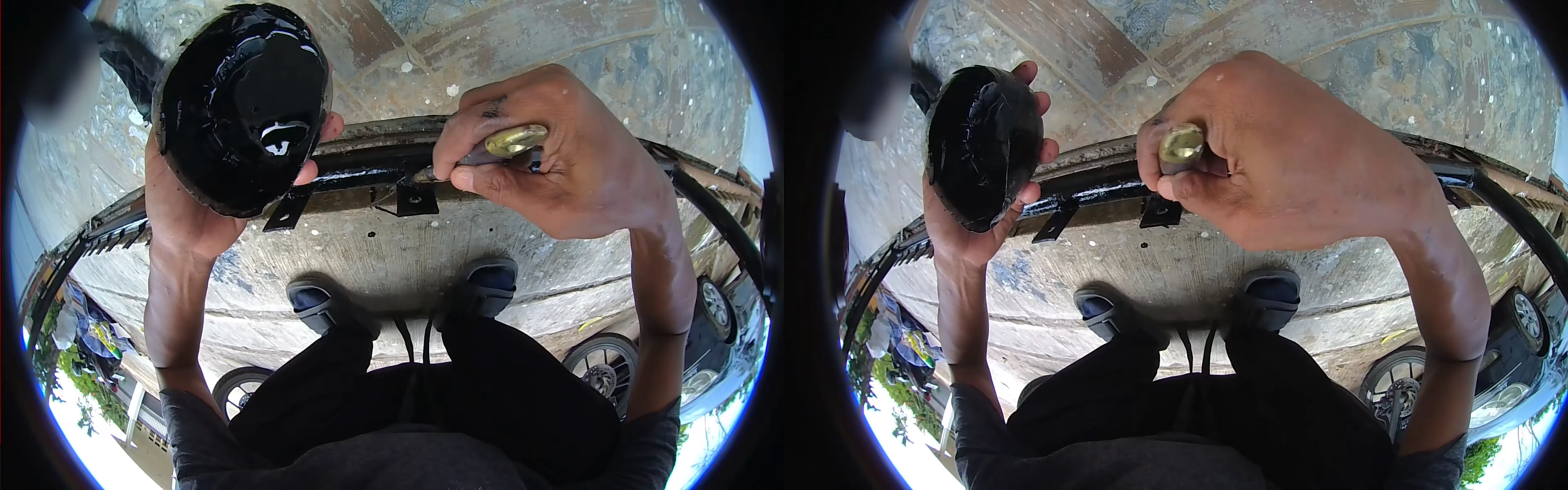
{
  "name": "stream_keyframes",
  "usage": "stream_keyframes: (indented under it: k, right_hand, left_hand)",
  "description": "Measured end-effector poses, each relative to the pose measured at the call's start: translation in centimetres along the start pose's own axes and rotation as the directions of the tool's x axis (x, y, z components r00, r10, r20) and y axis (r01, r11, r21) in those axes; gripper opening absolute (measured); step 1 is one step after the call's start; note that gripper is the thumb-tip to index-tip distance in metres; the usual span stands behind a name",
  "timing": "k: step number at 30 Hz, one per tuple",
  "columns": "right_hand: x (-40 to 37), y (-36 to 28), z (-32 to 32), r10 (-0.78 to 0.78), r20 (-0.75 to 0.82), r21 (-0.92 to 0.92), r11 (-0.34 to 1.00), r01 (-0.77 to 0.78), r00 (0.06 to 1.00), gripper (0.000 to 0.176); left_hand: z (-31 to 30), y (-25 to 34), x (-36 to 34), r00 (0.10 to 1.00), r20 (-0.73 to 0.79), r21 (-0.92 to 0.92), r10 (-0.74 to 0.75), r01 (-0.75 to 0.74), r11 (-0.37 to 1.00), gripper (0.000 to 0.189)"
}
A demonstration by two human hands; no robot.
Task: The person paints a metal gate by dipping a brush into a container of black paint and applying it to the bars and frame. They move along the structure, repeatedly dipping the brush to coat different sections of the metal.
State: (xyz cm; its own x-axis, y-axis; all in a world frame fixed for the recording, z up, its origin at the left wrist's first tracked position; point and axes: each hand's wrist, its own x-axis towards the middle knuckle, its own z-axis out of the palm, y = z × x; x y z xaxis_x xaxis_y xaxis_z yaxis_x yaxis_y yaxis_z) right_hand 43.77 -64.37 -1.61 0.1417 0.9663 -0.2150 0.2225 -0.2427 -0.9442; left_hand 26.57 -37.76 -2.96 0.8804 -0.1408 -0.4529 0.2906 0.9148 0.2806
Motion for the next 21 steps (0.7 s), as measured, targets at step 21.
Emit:
stream_keyframes:
  k: [21]
  right_hand:
    - [-0.2, -1.8, -1.3, -0.125, 0.039, -0.028, 0.992, 0.126, 0.991, 0.008]
  left_hand:
    - [-1.0, 1.6, -1.6, 0.997, 0.076, -0.021, 0.035, -0.033, 0.999, 0.084]
